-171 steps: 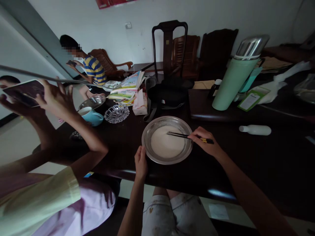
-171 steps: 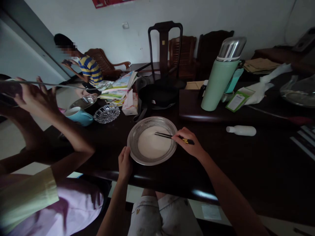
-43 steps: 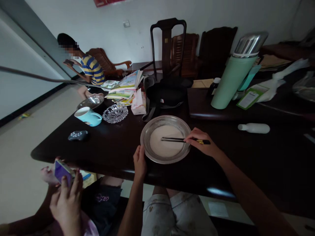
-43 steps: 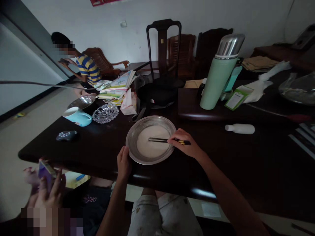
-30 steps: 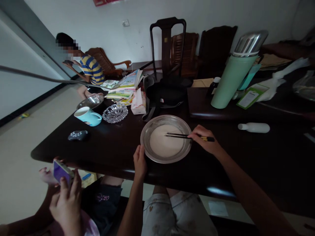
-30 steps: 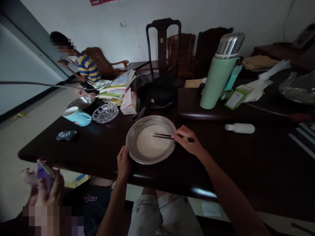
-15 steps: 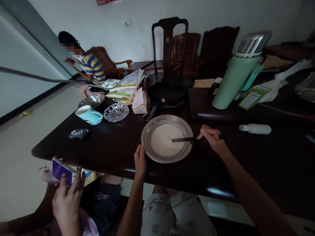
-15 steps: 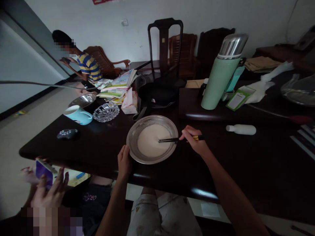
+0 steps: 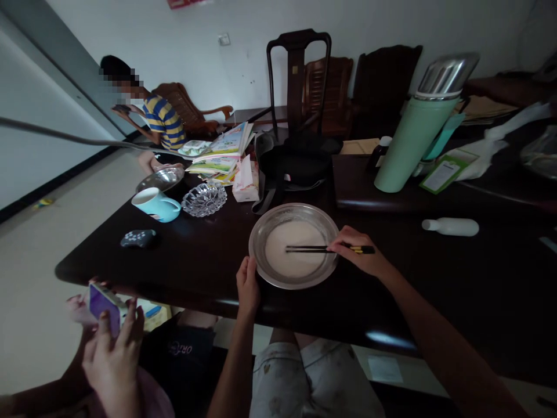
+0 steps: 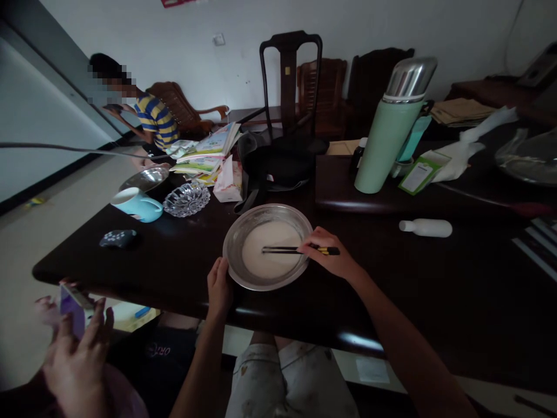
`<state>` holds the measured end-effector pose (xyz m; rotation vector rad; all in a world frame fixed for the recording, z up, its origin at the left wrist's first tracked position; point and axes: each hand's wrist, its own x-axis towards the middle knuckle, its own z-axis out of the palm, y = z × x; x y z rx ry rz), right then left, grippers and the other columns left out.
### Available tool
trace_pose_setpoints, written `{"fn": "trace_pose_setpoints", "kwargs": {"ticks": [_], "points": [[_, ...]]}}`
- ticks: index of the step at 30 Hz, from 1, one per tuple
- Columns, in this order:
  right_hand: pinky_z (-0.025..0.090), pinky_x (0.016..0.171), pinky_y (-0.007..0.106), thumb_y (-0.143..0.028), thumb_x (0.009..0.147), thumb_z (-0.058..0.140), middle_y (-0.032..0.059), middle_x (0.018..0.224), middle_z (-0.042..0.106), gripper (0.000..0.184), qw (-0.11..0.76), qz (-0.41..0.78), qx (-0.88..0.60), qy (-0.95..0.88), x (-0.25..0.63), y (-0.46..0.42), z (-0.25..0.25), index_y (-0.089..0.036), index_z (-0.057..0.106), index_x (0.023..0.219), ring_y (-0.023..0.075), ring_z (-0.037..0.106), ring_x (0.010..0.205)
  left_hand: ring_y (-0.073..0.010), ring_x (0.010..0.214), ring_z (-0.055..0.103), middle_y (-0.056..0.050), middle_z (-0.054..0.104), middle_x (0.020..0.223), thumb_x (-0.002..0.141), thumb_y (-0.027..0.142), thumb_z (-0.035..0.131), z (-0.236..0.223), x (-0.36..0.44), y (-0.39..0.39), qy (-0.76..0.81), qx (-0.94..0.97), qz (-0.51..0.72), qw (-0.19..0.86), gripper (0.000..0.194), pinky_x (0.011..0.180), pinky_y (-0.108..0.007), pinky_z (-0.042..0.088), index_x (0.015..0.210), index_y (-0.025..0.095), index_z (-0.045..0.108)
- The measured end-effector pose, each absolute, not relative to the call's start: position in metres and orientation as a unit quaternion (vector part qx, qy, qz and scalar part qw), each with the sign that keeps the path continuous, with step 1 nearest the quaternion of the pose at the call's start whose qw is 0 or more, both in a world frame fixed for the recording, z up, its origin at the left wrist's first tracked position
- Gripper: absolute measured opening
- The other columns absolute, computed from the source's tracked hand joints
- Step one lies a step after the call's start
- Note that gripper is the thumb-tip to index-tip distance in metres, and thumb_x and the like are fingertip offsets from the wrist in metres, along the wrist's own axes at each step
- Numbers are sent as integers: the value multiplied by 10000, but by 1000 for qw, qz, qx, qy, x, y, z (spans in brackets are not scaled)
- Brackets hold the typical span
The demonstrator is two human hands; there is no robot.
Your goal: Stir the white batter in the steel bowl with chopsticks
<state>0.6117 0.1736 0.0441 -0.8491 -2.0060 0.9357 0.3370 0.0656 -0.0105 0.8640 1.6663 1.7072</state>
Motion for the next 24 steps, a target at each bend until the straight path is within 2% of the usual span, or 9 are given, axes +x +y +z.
{"fn": "trace_pose_setpoints", "kwargs": {"ticks": [2, 6, 8, 10, 12, 17, 21, 24], "points": [[462, 682, 321, -409, 879, 607, 27, 691, 613, 267, 398, 339, -351, -777, 611, 174, 45, -225, 727, 728, 167, 565, 708, -106, 632, 346, 37, 385, 646, 795, 567, 610, -11, 337, 66, 631, 325, 641, 293, 442, 586, -210, 336, 639, 177, 471], [427, 512, 281, -490, 930, 480, 34, 666, 539, 457, 435, 380, -374, -725, 617, 175, 46, -212, 704, 645, 154, 535, 630, -107, 613, 337, 39, 368, 634, 790, 570, 614, -12, 337, 67, 627, 324, 641, 301, 447, 568, -215, 326, 628, 183, 460], [452, 544, 290, -485, 917, 511, 38, 694, 569, 420, 404, 400, -345, -747, 616, 174, 46, -215, 715, 668, 156, 553, 645, -107, 609, 338, 40, 373, 636, 786, 575, 616, -12, 337, 66, 625, 320, 643, 305, 446, 570, -218, 326, 633, 184, 466], [474, 642, 319, -445, 887, 586, 35, 712, 609, 310, 377, 381, -326, -779, 613, 173, 45, -226, 727, 718, 165, 571, 685, -107, 613, 344, 39, 384, 641, 778, 581, 620, -10, 338, 66, 626, 317, 645, 303, 446, 580, -219, 331, 638, 182, 475], [461, 685, 335, -416, 875, 615, 31, 713, 617, 257, 385, 348, -339, -784, 612, 174, 45, -230, 725, 736, 173, 571, 707, -106, 616, 344, 40, 383, 641, 776, 581, 621, -8, 339, 66, 628, 319, 644, 298, 450, 585, -217, 331, 635, 181, 471], [432, 574, 299, -450, 944, 477, 29, 677, 553, 424, 410, 386, -342, -752, 616, 175, 42, -224, 712, 675, 154, 539, 641, -103, 609, 332, 45, 368, 634, 771, 590, 614, -6, 340, 67, 633, 318, 638, 303, 463, 579, -215, 325, 627, 183, 450], [469, 686, 320, -421, 877, 612, 28, 739, 617, 259, 374, 368, -326, -786, 612, 173, 42, -231, 731, 747, 162, 577, 711, -103, 604, 320, 46, 358, 636, 784, 580, 605, -8, 339, 66, 629, 322, 640, 302, 451, 567, -217, 312, 636, 184, 447], [465, 640, 313, -440, 890, 583, 28, 695, 583, 317, 420, 341, -370, -756, 613, 174, 43, -221, 716, 704, 162, 559, 687, -102, 605, 316, 45, 353, 634, 798, 564, 601, -8, 338, 66, 625, 325, 642, 302, 446, 567, -216, 312, 633, 184, 436]]}}
